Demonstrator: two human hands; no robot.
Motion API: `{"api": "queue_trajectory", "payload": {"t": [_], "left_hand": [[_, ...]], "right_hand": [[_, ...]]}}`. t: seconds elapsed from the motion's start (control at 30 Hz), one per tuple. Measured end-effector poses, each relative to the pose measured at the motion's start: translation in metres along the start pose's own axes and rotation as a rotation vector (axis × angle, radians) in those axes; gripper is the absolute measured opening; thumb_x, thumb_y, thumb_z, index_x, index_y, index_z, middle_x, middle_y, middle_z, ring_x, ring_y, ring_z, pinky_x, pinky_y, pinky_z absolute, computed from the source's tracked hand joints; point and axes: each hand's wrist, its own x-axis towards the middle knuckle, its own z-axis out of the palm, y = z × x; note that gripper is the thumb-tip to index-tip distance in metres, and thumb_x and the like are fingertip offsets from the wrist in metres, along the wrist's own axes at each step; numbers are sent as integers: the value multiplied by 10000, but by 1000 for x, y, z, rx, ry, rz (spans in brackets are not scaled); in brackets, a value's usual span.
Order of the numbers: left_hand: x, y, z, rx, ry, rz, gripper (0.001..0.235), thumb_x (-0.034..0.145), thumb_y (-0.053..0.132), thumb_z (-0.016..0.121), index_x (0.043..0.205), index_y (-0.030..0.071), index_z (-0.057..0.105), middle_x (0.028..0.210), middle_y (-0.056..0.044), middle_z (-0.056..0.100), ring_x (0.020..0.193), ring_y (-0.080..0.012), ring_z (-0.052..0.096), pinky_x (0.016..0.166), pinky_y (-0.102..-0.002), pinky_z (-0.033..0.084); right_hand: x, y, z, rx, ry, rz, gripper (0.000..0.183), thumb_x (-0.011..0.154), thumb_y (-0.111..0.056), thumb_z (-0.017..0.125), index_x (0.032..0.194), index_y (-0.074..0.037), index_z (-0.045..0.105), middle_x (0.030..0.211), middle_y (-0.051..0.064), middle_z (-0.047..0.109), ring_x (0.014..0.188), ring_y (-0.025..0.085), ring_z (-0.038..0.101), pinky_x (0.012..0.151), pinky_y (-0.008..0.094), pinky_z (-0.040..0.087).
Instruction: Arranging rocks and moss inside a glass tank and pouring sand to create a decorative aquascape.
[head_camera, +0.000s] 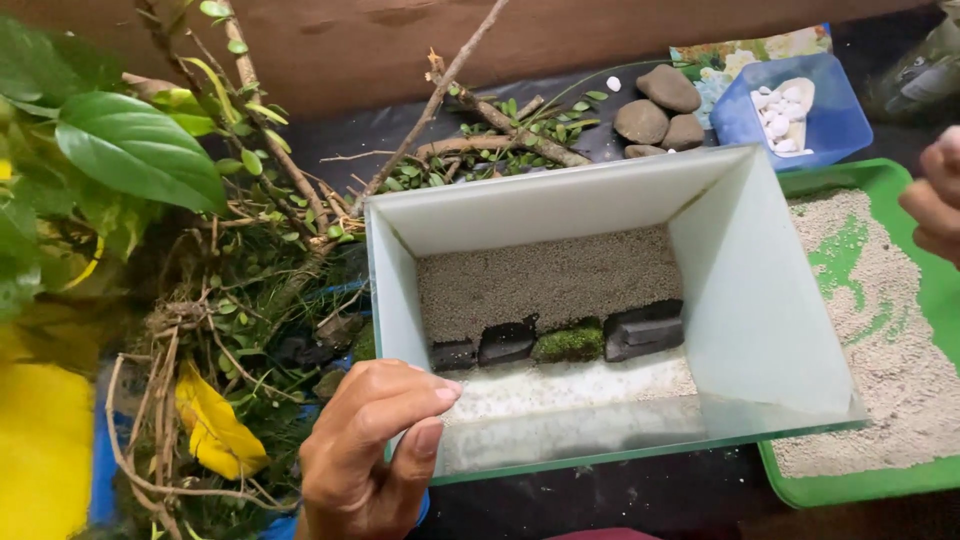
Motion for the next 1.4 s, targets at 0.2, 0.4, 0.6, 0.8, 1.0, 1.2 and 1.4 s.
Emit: {"api": "queue_trajectory", "payload": {"t": [0.2, 0.4, 0.6, 0.8, 1.0, 1.2, 1.4], "left_hand": [[-2, -1, 2, -95, 54, -40, 224, 1031, 193, 504, 1020, 26, 654, 919, -115, 740, 786, -248, 706, 761, -344, 588], [0, 0, -2, -89, 43, -19, 217, 1027, 173, 506, 1007, 16, 654, 919, -117, 735, 787, -267, 704, 764, -358, 585], [1, 0, -2, -118, 47, -2, 186, 1019, 151, 523, 1018, 26, 661, 933, -112, 738, 767, -255, 706, 758, -353, 555], [1, -2, -4, -125, 43, -16, 192, 1019, 153, 527, 1016, 28, 673, 920, -109, 733, 761, -248, 699, 755, -354, 540], [2, -2, -4, -138, 10, -49, 209, 1032, 186, 516, 1019, 45, 670, 920, -80, 734, 756, -232, 703, 768, -351, 514], [2, -1, -4, -113, 0, -52, 189, 1024, 175, 525, 1013, 51, 666, 904, -94, 734, 763, -237, 711, 760, -354, 510], [1, 1, -4, -87, -1, -52, 164, 1009, 148, 542, 1005, 50, 673, 899, -96, 738, 753, -240, 696, 757, -352, 514]], "right_hand": [[3, -145, 217, -232, -262, 117, 631, 1076, -316, 544, 551, -28, 345, 459, 109, 255, 346, 212, 188, 283, 368, 101], [33, -144, 346, -625, -643, 249, 579, 1136, -389, 511, 640, -97, 454, 587, 34, 377, 484, 192, 319, 472, 374, 289], [63, -87, 415, -1276, -819, -29, 573, 1040, -485, 409, 874, 15, 637, 908, 271, 686, 755, 367, 591, 736, 484, 459], [71, -51, 437, -1582, -971, -223, 354, 1062, -108, 387, 946, 11, 700, 950, 94, 757, 789, 238, 748, 701, 407, 620], [92, -8, 422, -1631, -794, -972, 193, 939, 57, 494, 860, -3, 659, 777, 70, 678, 537, 186, 632, 438, 365, 540], [77, -53, 413, -1434, -1011, -668, 197, 1005, 0, 459, 932, -32, 639, 904, 131, 735, 776, 313, 743, 667, 469, 614], [62, -68, 413, -1742, -1111, -212, 339, 1093, -113, 408, 976, 29, 692, 1006, 128, 737, 846, 270, 730, 804, 423, 636]]}}
